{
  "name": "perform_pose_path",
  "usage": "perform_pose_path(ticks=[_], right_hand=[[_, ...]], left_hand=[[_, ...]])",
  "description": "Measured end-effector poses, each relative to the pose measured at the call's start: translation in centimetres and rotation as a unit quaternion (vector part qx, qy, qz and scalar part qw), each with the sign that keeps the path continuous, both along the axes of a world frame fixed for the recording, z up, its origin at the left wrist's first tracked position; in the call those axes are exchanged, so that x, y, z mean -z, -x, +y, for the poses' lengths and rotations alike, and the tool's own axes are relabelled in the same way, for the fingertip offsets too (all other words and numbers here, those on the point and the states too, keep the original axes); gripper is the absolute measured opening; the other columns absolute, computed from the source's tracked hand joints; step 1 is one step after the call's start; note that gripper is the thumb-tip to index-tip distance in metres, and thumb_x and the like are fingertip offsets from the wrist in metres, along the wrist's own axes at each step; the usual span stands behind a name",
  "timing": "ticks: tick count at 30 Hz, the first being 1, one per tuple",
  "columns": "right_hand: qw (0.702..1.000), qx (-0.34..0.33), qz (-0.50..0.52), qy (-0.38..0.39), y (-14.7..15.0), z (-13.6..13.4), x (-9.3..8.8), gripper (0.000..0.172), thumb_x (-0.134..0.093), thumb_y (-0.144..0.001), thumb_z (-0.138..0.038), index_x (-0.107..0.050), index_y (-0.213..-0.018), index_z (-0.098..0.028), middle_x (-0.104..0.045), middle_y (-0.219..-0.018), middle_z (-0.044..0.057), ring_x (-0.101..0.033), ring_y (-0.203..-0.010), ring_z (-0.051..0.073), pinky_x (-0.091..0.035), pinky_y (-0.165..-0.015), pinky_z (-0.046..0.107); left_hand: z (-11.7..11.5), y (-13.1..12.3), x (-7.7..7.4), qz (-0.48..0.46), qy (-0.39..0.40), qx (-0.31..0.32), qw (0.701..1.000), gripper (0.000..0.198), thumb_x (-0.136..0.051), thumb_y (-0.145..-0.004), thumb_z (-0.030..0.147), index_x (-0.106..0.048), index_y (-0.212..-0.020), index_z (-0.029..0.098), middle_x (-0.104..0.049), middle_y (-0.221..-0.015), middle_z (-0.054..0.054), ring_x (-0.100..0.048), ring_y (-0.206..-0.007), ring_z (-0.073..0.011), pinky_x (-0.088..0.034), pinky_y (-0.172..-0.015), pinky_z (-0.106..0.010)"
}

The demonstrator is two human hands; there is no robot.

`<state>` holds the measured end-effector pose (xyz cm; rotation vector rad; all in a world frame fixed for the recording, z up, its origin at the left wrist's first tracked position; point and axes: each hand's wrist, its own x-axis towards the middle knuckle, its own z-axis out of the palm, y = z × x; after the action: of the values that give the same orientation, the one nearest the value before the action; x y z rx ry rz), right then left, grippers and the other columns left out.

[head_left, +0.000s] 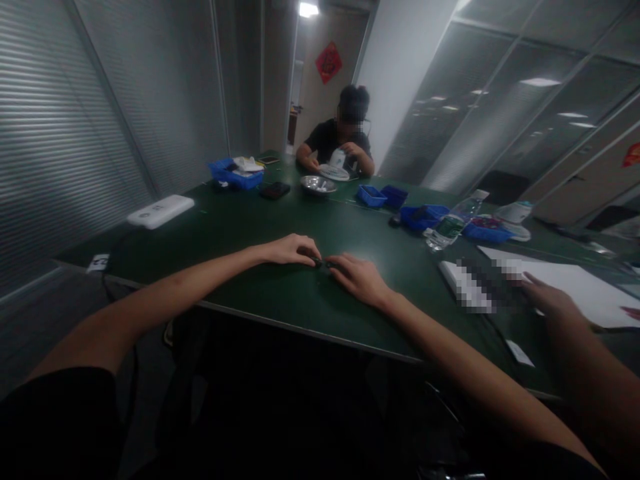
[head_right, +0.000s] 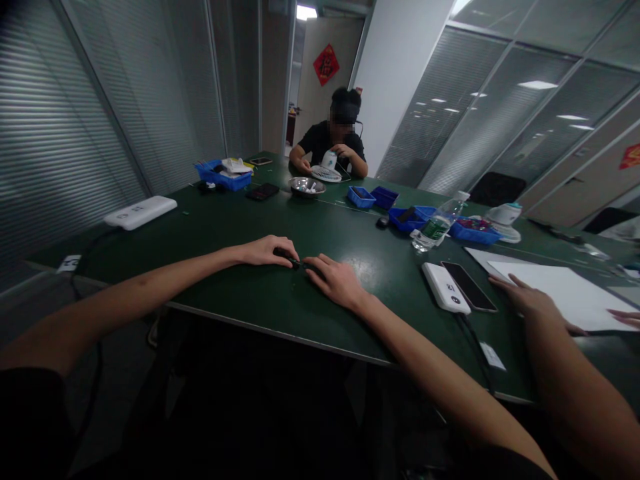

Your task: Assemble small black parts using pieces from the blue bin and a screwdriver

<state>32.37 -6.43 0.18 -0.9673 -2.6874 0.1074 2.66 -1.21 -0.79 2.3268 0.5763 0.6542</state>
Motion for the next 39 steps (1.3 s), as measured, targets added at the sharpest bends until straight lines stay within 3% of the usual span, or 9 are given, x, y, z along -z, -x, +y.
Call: perform_pose_path(ticks=[17,24,31,34,39], right_hand=[[1.000,0.012,0.024,-0.006,0.2,-0.5,-0.3,0.038,-0.041,-0.114,-0.041,-0.058,-0.144,-0.025,-0.071,-0.124,0.009,-0.070,-0.097,0.021,-0.052,-0.082,0.033],[0.997,0.069,0.036,-0.017,0.4,-0.2,-0.1,0.036,-0.047,-0.110,-0.040,-0.065,-0.137,-0.025,-0.075,-0.124,0.008,-0.072,-0.099,0.023,-0.052,-0.081,0.034],[0.989,0.143,0.020,-0.013,0.3,0.2,-0.1,0.033,-0.052,-0.107,-0.042,-0.072,-0.126,-0.024,-0.080,-0.103,0.007,-0.071,-0.079,0.021,-0.048,-0.069,0.032],[0.986,0.166,0.022,-0.013,0.3,0.4,-0.1,0.033,-0.052,-0.107,-0.043,-0.073,-0.125,-0.024,-0.080,-0.102,0.007,-0.071,-0.080,0.022,-0.048,-0.070,0.033],[0.984,0.171,0.046,-0.013,0.1,0.6,0.0,0.034,-0.054,-0.107,-0.040,-0.069,-0.132,-0.024,-0.076,-0.118,0.010,-0.071,-0.091,0.024,-0.050,-0.077,0.034]], left_hand=[[-0.2,-0.6,0.2,-0.004,0.012,0.007,1.000,0.039,-0.081,-0.093,0.040,-0.077,-0.126,0.020,-0.070,-0.109,-0.009,-0.066,-0.098,-0.0212,-0.049,-0.088,-0.032],[-0.5,-0.6,-0.1,-0.003,0.014,-0.001,1.000,0.049,-0.081,-0.092,0.039,-0.073,-0.137,0.023,-0.069,-0.111,-0.009,-0.066,-0.101,-0.0220,-0.049,-0.091,-0.034],[0.1,-0.1,-0.1,0.020,-0.014,-0.016,1.000,0.046,-0.080,-0.093,0.042,-0.075,-0.134,0.023,-0.067,-0.104,-0.007,-0.064,-0.097,-0.0222,-0.048,-0.090,-0.034],[-0.2,-0.2,-0.2,0.035,-0.038,-0.016,0.999,0.039,-0.076,-0.095,0.042,-0.077,-0.130,0.024,-0.067,-0.112,-0.009,-0.062,-0.106,-0.0248,-0.047,-0.096,-0.036],[-1.0,-0.7,-0.5,0.045,-0.104,-0.011,0.993,0.031,-0.073,-0.098,0.039,-0.080,-0.126,0.028,-0.063,-0.132,-0.012,-0.054,-0.126,-0.0297,-0.039,-0.113,-0.044]])
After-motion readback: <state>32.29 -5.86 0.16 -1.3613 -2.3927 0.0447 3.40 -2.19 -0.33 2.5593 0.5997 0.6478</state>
